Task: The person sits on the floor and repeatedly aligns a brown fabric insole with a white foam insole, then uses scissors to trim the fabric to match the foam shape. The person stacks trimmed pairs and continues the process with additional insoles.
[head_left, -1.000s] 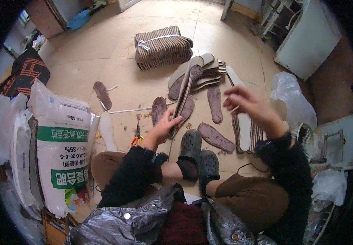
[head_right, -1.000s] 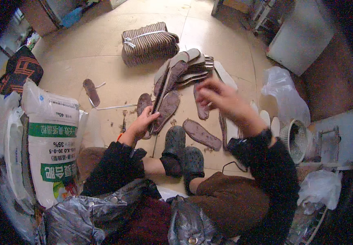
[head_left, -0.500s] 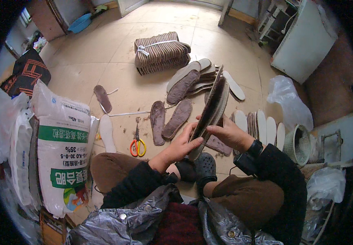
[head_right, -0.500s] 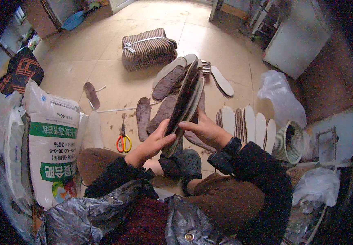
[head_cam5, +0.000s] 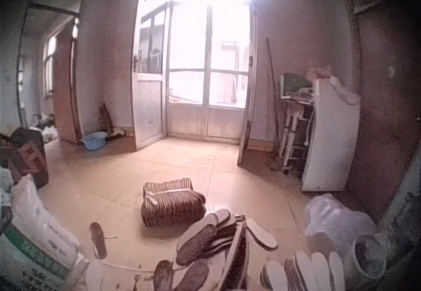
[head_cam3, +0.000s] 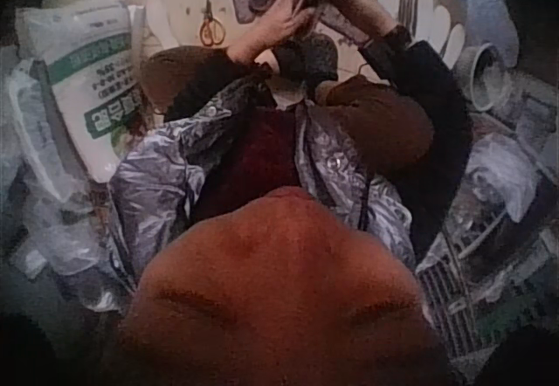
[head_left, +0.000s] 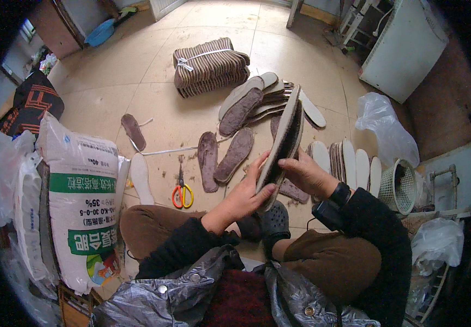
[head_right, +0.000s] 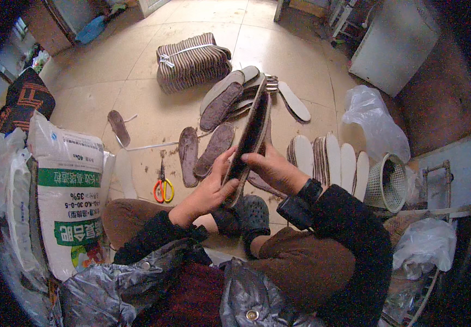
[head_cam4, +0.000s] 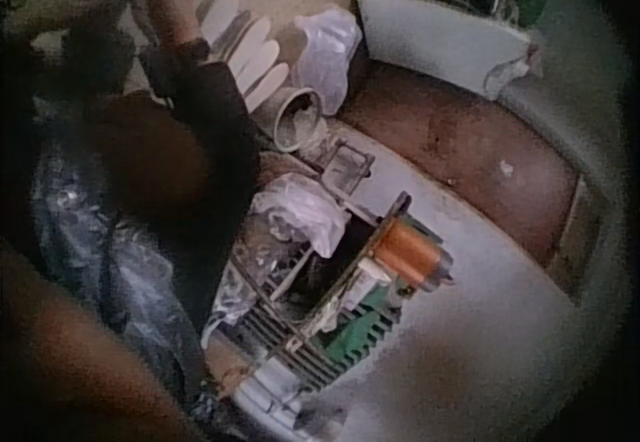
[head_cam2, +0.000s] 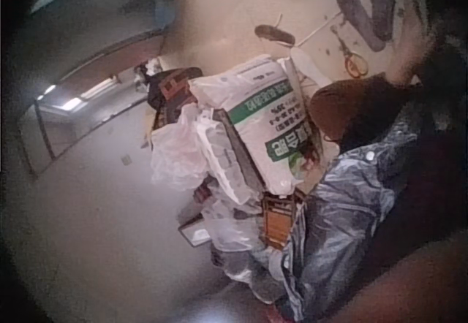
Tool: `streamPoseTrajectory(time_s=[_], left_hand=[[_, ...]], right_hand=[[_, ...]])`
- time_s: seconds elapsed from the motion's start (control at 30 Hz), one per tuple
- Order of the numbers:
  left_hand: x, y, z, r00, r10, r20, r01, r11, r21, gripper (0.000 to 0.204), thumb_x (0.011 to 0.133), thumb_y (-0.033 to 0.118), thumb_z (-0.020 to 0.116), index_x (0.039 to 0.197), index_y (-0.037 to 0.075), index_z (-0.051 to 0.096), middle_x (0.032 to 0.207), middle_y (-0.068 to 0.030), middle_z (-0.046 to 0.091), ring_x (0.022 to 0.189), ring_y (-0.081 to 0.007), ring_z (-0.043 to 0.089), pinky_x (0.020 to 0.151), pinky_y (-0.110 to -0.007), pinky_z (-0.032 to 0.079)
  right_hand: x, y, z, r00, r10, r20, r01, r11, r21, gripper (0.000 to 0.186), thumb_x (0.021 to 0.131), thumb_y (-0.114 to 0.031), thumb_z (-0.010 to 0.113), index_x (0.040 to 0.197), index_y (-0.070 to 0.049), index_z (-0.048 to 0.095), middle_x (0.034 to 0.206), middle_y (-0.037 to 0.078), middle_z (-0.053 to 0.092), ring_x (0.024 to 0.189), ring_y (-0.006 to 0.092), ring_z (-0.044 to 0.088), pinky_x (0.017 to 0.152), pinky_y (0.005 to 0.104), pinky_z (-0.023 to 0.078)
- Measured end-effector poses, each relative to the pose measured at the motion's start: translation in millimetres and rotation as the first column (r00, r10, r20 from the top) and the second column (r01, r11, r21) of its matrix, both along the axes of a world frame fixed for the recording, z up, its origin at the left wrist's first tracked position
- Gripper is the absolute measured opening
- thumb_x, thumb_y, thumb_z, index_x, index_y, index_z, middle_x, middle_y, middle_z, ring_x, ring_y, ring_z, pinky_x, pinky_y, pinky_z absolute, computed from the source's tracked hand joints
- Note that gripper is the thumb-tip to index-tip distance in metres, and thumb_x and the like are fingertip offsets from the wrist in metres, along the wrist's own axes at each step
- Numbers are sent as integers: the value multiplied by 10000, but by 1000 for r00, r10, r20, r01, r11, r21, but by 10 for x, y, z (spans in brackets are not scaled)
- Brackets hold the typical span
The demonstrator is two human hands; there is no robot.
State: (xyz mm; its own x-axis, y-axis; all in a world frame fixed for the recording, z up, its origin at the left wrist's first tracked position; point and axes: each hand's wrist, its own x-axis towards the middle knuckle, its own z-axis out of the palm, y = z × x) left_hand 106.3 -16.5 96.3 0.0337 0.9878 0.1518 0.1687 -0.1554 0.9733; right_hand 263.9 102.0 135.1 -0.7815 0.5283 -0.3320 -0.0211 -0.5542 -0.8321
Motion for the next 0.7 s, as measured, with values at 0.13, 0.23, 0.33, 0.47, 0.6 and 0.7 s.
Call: streamPoseTrajectory(time_s=[0.13,0.23,0.33,0.47,0.6,0.7], left_hand=[[-101,-38,-5,975,91,204,-46,976,-213,490,985,311,411,1355,-4,347,1309,-154,467,1192,-252,453,1009,-336,340],[-194,-32,-48,920,126,370,-19,960,-278,455,989,305,403,1303,-25,425,1224,-116,540,1111,-200,497,987,-316,359],[-223,-29,-91,809,247,534,-55,936,-348,416,980,264,427,1270,-33,448,1155,-105,572,1025,-173,551,917,-301,423],[-212,-24,-127,751,268,603,-113,953,-283,408,967,215,455,1281,-43,421,1159,-107,563,1008,-166,562,895,-299,449],[-200,-26,-141,794,277,541,-141,950,-280,391,957,200,490,1253,-51,442,1148,-106,570,1014,-154,548,901,-272,426],[-192,-36,-129,803,258,537,-95,945,-311,381,962,212,481,1243,-42,442,1103,-92,584,922,-129,571,792,-254,467]], right_hand=[[50,47,33,1000,-5,-23,-2,961,-276,417,872,-197,503,1239,-6,446,1164,132,581,1030,238,584,940,362,442],[55,45,52,996,-59,67,79,933,-351,431,878,-249,422,1197,29,501,1131,159,609,990,264,612,936,379,452],[38,47,62,998,-60,7,60,955,-289,439,879,-231,424,1219,38,493,1156,165,599,1017,259,605,944,386,448],[32,66,52,998,-59,-21,52,966,-253,440,891,-217,410,1246,33,481,1171,159,594,1037,250,598,954,391,441],[41,79,10,994,-103,-48,85,956,-281,408,910,-213,422,1233,27,490,1156,133,605,1042,239,595,962,389,434],[37,83,-15,989,-148,5,143,944,-298,373,922,-212,451,1208,20,506,1134,116,613,1041,233,594,962,393,432]])
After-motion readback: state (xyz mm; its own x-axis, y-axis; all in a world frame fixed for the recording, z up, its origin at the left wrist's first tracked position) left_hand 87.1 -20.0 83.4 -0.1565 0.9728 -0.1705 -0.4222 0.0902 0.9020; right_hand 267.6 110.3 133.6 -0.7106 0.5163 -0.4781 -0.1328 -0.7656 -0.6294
